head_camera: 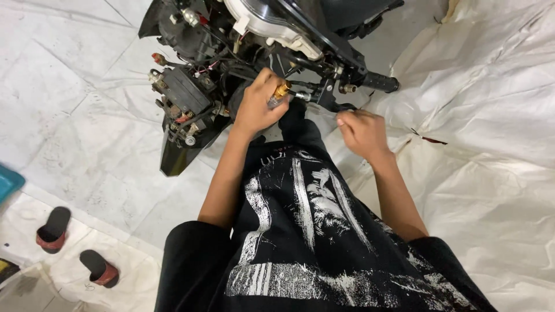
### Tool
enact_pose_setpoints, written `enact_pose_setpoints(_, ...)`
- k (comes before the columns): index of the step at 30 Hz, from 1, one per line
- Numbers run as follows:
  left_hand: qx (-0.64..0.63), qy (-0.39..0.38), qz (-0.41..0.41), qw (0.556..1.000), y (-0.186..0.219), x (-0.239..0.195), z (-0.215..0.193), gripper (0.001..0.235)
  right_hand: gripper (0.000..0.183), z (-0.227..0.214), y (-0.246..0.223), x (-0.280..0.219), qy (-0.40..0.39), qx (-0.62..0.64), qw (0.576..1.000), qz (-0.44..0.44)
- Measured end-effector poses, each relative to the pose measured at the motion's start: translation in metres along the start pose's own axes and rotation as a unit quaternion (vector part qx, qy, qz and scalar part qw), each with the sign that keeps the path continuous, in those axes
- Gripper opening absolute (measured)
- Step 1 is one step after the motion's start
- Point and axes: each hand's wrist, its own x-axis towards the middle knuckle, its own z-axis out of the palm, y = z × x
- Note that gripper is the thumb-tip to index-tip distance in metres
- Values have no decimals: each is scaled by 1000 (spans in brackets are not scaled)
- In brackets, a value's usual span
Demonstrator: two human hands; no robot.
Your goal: The person uses a wrench to tighten bolts on the handlebar assembly of a motorcycle. They hold a small bottle in their left hand while working on the bike's front section.
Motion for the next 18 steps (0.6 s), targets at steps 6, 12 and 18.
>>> enact_pose_setpoints(6,19,17,0,1000,-1,0,0,17,24,-25,-15,19,21,35,999,-3)
enact_pose_setpoints(12,-7,37,10,999,-10,-2,6,19,15,-35,8,42,45,23,998,-37)
enact_pose_setpoints(18,-25,29,15,999,-6,0,3,19,19,-24,-22,45,49,38,998,8)
